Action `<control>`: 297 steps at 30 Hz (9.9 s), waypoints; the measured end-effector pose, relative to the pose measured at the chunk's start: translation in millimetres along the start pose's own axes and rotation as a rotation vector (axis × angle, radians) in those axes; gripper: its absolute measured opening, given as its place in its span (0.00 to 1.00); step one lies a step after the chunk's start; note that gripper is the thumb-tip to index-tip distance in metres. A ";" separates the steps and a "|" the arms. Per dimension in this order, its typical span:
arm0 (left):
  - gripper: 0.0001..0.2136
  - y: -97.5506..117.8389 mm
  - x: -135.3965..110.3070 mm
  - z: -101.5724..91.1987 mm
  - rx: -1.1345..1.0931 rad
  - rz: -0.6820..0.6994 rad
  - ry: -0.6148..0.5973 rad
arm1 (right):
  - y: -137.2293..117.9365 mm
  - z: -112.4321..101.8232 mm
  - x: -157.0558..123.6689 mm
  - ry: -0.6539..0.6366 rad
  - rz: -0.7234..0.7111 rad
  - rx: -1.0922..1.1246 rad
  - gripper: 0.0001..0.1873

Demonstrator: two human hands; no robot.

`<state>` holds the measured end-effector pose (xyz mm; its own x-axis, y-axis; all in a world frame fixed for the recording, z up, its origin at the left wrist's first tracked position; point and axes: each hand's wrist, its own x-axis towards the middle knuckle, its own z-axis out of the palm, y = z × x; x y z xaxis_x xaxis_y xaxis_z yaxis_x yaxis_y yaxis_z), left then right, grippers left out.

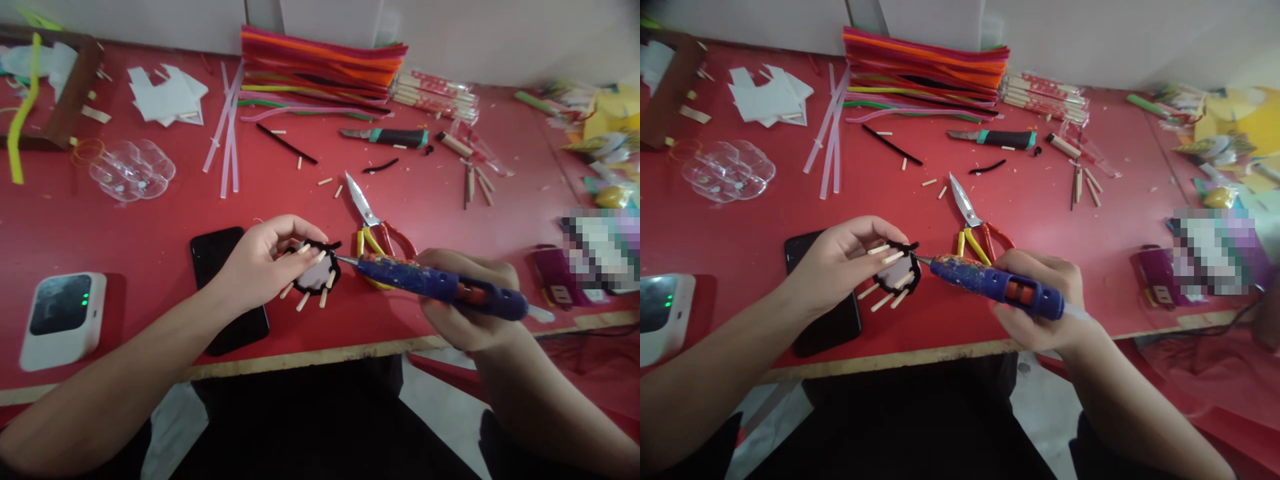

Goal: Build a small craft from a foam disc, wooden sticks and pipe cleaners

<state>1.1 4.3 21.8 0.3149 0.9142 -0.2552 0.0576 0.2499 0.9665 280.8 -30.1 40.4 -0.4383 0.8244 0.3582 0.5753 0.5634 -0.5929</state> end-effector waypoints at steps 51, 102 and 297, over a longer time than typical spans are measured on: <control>0.07 -11.9 -0.7 4.6 -0.064 0.093 0.101 | 7.5 81.9 43.5 0.089 0.361 0.960 0.06; 0.04 -12.5 1.9 10.9 -0.099 0.105 0.075 | 8.9 75.2 41.9 0.383 0.270 0.662 0.04; 0.11 -17.5 5.6 13.1 -0.488 -0.338 -0.213 | 1.6 72.3 34.4 0.240 -0.388 -0.252 0.08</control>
<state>14.3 0.8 3.7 0.5396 0.6884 -0.4848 -0.2363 0.6765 0.6976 216.7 -4.7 -0.3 -0.4986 0.5245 0.6901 0.5631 0.8013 -0.2022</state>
